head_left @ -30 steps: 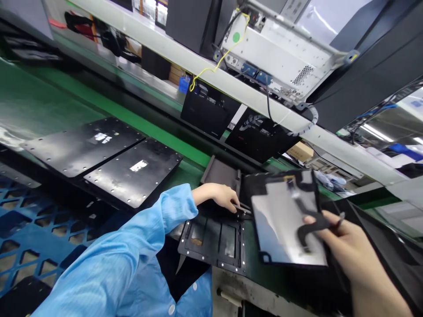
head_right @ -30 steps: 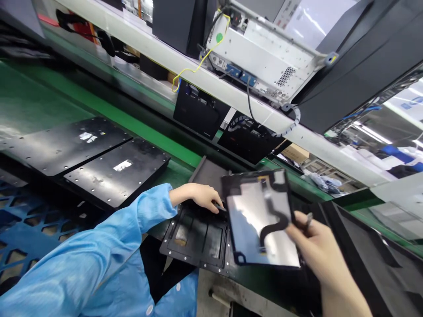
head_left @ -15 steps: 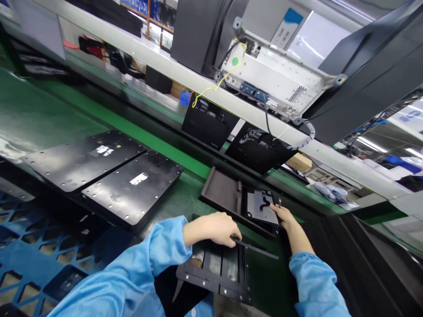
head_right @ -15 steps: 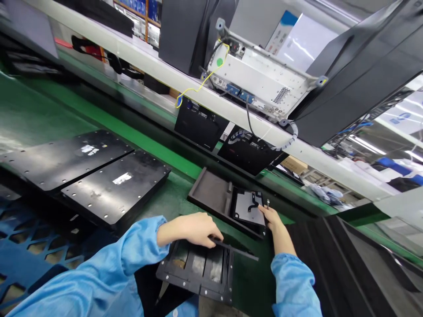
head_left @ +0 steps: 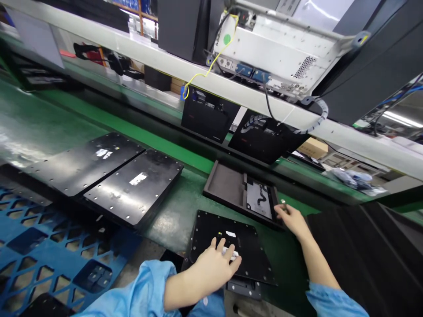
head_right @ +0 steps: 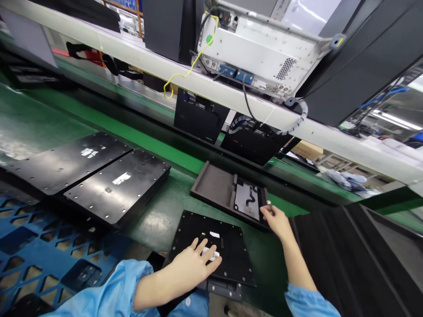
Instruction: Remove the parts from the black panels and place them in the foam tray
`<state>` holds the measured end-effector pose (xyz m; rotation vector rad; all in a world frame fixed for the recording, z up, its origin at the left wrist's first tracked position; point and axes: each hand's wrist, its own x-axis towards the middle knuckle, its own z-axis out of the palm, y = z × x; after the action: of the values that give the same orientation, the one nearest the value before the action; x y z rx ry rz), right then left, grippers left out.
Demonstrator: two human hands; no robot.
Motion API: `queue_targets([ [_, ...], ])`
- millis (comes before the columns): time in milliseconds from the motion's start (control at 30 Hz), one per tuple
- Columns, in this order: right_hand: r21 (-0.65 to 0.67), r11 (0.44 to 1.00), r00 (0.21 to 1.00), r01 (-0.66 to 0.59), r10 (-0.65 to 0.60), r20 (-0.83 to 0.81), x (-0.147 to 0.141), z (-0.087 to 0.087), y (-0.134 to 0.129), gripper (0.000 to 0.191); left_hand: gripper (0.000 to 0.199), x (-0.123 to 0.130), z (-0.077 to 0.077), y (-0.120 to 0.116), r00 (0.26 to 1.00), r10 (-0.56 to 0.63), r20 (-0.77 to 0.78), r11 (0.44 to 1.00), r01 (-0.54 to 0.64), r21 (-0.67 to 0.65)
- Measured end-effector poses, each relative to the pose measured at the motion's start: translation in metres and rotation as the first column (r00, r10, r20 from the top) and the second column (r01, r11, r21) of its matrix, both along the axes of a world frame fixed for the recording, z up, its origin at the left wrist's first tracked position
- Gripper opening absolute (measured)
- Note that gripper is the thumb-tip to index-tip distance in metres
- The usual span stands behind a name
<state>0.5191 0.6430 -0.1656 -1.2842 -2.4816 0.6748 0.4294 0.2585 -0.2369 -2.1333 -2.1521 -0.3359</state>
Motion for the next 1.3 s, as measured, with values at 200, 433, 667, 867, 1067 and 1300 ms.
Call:
queue_targets([
  [200, -0.278, 0.942, 0.974, -0.189, 0.216, 0.071, 0.084, -0.051, -0.099, 0.065, 0.043, 0.020, -0.028, -0.021, 0.996, 0.029, -0.088, 0.990, -0.016, 0.142],
  [433, -0.298, 0.950, 0.996, -0.092, 0.085, -0.037, 0.113, -0.079, -0.157, 0.068, 0.043, 0.033, -0.038, -0.037, 0.989, 0.026, -0.149, 0.992, -0.007, 0.124],
  [667, -0.258, 0.965, 0.999, 0.052, -0.053, 0.004, 0.130, -0.080, -0.174, 0.072, 0.041, 0.040, -0.047, -0.040, 0.990, 0.033, -0.135, 0.989, -0.013, 0.146],
  [867, -0.169, 0.946, 0.956, 0.275, -0.288, -0.057, 0.166, -0.082, -0.174, 0.076, 0.029, 0.018, -0.001, -0.075, 0.988, -0.044, 0.145, 0.968, 0.006, 0.252],
  [1067, -0.341, 0.918, 0.977, 0.202, -0.212, 0.007, 0.182, -0.113, -0.199, 0.089, 0.027, -0.001, -0.021, -0.130, 0.714, 0.432, 0.551, 0.821, -0.564, 0.086],
  [1300, -0.510, 0.837, 0.912, 0.199, -0.348, -0.217, 0.155, -0.151, -0.250, 0.108, 0.057, 0.005, -0.093, -0.127, -0.201, 0.387, 0.900, 0.798, -0.416, -0.436],
])
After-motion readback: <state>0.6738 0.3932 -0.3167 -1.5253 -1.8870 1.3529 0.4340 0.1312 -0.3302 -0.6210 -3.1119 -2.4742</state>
